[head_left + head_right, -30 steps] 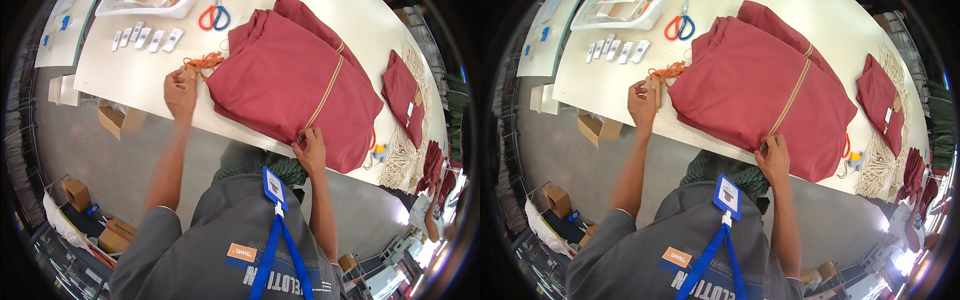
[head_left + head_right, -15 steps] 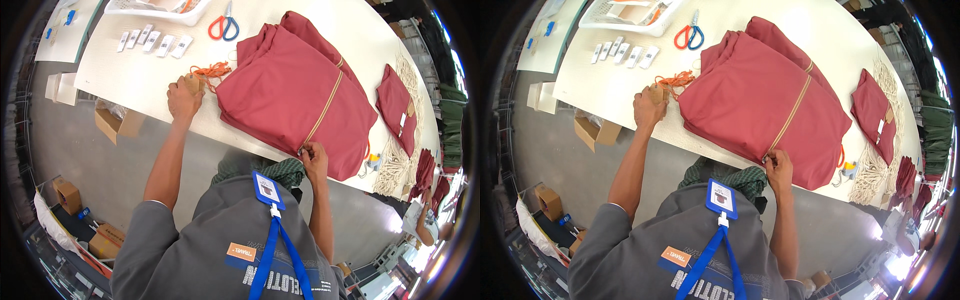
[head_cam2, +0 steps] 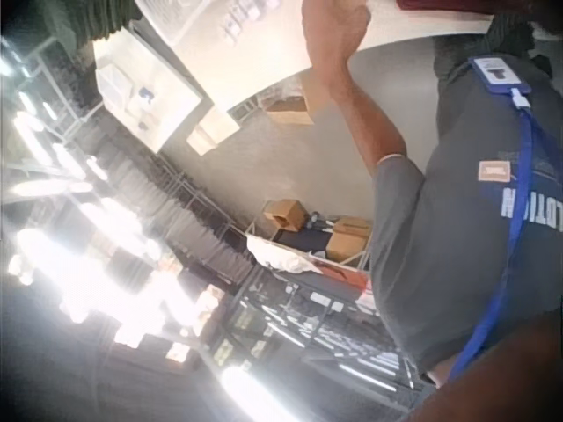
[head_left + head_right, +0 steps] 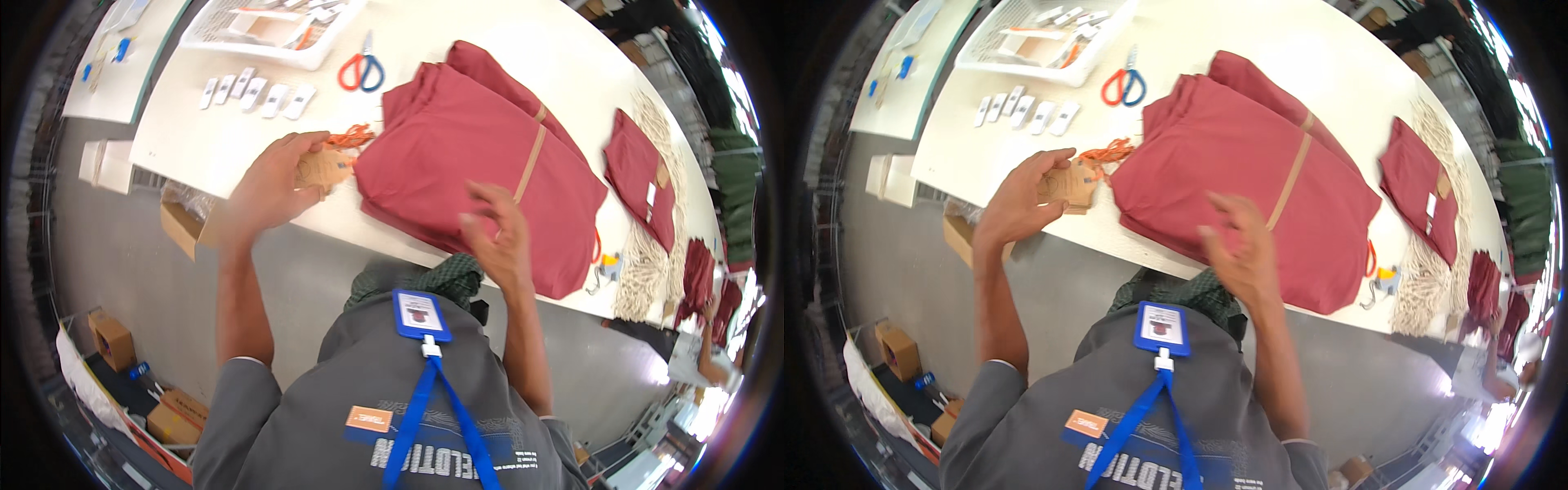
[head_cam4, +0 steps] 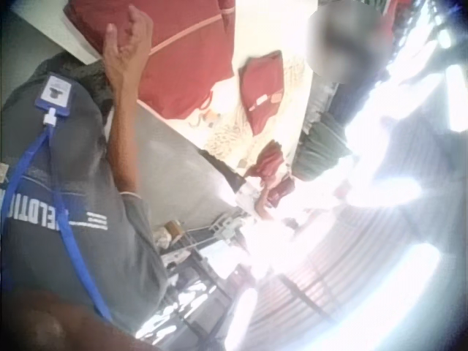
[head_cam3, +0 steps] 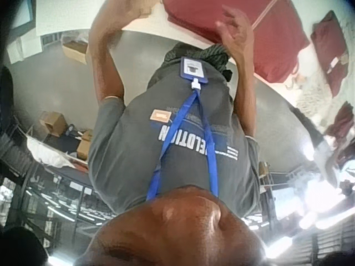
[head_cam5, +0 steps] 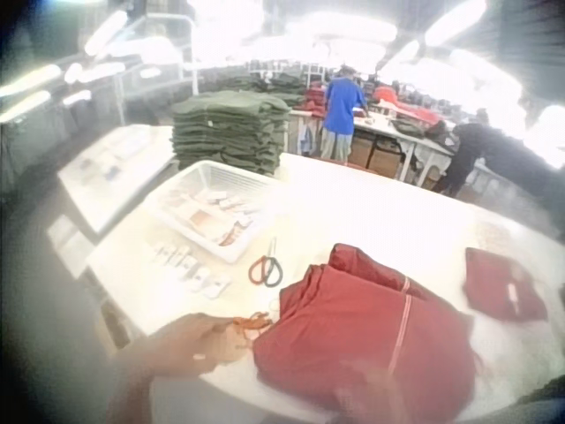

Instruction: The person attaches tags to folded red fabric items using a hot glue gun. They pick up each item, apply glue to a tag, press it onto the fabric, and place the item aside. The process is repeated for multiple items.

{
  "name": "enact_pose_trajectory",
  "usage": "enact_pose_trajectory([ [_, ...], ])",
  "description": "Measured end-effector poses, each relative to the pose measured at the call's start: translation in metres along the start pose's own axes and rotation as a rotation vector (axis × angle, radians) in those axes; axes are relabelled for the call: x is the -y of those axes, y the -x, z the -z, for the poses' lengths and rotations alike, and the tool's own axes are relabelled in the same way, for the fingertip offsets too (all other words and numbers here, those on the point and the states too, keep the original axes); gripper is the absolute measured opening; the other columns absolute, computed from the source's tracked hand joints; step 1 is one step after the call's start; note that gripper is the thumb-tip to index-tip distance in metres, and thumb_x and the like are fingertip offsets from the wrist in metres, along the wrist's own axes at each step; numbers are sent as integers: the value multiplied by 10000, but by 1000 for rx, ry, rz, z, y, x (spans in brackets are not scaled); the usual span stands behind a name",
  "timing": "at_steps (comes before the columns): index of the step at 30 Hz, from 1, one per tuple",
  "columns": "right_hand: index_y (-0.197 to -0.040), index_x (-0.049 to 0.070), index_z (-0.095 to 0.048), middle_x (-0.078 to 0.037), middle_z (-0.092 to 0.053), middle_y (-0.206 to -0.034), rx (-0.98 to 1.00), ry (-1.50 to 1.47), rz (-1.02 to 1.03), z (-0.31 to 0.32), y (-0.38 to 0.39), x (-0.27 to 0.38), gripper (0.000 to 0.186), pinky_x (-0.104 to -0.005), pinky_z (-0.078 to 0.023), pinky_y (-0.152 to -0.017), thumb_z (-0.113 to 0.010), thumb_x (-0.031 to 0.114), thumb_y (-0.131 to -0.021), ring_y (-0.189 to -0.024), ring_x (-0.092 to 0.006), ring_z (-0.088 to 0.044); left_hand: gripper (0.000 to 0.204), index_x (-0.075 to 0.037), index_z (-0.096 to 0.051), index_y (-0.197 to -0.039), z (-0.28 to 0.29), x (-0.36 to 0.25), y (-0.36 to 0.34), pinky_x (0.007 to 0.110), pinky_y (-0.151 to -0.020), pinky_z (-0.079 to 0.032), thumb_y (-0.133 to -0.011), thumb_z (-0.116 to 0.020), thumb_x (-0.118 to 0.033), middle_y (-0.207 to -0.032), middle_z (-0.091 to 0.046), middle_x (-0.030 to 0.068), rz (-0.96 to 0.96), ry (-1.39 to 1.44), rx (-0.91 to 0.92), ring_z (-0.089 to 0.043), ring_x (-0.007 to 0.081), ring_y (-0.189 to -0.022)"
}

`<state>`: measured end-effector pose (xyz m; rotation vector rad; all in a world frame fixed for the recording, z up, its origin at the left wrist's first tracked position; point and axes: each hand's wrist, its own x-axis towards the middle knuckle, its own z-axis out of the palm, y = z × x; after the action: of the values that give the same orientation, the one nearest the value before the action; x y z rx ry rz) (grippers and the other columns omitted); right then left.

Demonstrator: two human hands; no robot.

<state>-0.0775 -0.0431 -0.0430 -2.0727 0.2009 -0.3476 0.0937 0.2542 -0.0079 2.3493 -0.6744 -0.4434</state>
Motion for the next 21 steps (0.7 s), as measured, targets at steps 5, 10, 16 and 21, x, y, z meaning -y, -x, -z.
enact_pose_trajectory([
  [5,-1283,28,-643,-97,-699,-1089,245,-300,-90,-18,-22,24,344,-387,-529,-980,-685,85,-946,-1083,-220,-672,691,-66,-564,-1404,11,-83,-45,352,-1052,-491,-734,-717,10,-1239,-664,115,-438,185,342,-636,245,-1201],
  [10,-1247,-55,-640,-39,-659,-829,-60,-566,-386,37,10,4,280,-346,-585,-830,-554,145,-1070,-754,-150,-668,637,-83,-602,-1337,-37,-126,-125,394,-1044,-501,-706,-648,-4,-1228,-668,132,-758,124,294,-639,295,-1183],
  [16,-1198,-8,-657,15,-540,-709,-275,-570,-687,75,3,-77,276,-275,-510,-571,-507,198,-1093,-581,-107,-546,589,-92,-606,-1339,-166,-151,-139,419,-1017,-509,-761,-710,-39,-1277,-652,147,-751,111,-228,-621,330,-1190],
  [21,-1164,25,-632,28,-471,-706,-253,-656,-901,53,32,-122,246,-260,-376,-503,-491,210,-1084,-540,-94,-400,283,-11,-687,-1107,-235,-106,-44,370,-736,-560,-839,-733,-91,-833,-726,121,-76,288,298,-706,248,-742],
])
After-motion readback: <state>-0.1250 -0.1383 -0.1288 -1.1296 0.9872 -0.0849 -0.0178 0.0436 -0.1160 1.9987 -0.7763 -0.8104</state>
